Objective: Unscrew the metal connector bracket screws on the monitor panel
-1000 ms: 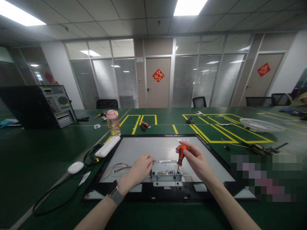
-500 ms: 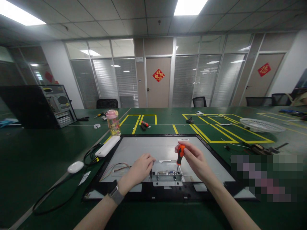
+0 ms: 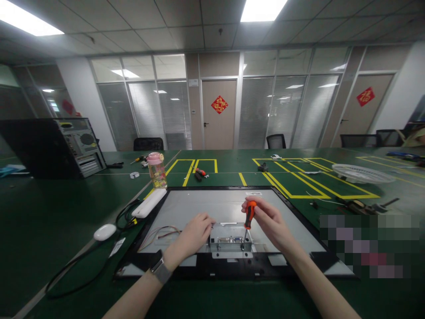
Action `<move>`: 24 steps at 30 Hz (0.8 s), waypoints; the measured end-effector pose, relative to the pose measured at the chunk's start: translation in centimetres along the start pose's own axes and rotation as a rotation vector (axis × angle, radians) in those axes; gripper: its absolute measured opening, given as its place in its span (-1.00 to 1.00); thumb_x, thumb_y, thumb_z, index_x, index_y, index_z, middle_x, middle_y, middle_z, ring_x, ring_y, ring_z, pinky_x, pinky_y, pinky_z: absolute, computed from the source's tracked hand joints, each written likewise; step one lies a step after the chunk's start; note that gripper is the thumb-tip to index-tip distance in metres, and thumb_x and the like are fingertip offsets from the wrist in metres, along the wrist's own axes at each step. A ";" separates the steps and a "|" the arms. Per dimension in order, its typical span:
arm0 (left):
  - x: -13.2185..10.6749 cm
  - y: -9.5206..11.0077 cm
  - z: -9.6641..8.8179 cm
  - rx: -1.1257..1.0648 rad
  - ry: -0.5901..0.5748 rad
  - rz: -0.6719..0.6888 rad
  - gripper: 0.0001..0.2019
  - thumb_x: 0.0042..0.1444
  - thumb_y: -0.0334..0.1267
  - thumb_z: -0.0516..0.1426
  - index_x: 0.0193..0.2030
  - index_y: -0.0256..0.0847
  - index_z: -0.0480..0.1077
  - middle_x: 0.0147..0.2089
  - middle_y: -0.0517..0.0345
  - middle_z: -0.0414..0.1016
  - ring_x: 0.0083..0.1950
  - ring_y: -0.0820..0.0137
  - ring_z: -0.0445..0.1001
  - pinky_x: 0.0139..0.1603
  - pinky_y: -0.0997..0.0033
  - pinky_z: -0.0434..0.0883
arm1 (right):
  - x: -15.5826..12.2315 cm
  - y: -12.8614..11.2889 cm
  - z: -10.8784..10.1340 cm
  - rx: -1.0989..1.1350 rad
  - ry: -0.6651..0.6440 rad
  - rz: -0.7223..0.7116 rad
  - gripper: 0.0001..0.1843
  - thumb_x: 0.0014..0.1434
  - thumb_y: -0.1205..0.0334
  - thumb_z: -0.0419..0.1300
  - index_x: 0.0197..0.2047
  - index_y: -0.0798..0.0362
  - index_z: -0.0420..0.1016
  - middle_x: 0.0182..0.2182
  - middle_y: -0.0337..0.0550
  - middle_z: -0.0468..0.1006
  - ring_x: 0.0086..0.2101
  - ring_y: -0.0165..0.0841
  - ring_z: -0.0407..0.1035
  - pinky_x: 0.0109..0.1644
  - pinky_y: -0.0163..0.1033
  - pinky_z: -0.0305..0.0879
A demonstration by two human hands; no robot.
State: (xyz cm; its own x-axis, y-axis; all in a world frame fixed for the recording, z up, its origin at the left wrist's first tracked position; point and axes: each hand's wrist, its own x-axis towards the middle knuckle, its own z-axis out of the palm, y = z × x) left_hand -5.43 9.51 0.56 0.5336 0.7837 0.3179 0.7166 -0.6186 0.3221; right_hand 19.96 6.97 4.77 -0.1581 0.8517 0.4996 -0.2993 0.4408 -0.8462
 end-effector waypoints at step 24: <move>0.0 -0.1 0.1 0.007 0.000 -0.003 -0.72 0.30 -0.41 -0.08 -0.04 -0.18 0.43 -0.11 0.06 0.39 -0.03 0.31 0.37 0.02 0.33 0.34 | 0.0 0.0 0.4 -0.327 0.102 -0.156 -0.71 0.24 0.10 0.16 0.02 -0.09 0.49 -0.21 -0.12 0.56 -0.24 -0.26 0.46 -0.08 -0.11 0.38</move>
State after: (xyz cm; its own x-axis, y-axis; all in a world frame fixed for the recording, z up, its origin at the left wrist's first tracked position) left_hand -5.44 9.60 0.42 0.5317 0.7855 0.3167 0.7212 -0.6160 0.3169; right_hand 19.61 6.87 4.79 -0.0349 0.7839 0.6199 0.0063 0.6205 -0.7842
